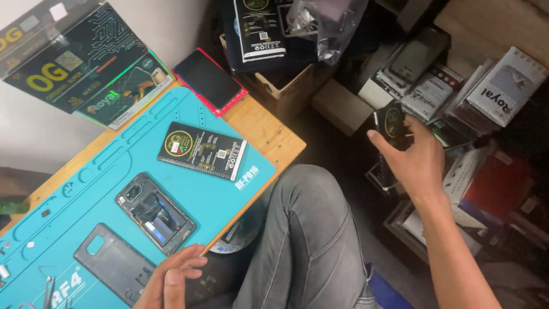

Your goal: Disassembling a smartphone by removing screws and prying internal components using specialized tools.

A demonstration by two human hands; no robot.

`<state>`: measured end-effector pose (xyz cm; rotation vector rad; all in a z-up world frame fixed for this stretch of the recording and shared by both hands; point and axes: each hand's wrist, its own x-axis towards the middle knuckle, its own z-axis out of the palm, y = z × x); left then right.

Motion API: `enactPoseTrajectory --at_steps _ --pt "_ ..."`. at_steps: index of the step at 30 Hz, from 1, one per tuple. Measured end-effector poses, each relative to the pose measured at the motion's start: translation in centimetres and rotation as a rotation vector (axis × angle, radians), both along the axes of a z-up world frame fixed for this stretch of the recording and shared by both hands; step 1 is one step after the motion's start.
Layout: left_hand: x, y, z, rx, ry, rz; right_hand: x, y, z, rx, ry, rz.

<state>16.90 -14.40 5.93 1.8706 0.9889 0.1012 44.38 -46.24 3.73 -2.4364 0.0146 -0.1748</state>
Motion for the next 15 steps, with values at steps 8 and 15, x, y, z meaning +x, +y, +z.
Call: enactPoseTrajectory --at_steps 8,15 --pt "-0.4 0.3 -4.3 -0.105 0.027 0.101 5.5 -2.0 -9.0 -0.046 0.265 0.069" --pt "-3.7 8.3 -12.8 -0.385 0.400 0.056 18.2 3.3 -19.8 -0.036 -0.017 0.284"
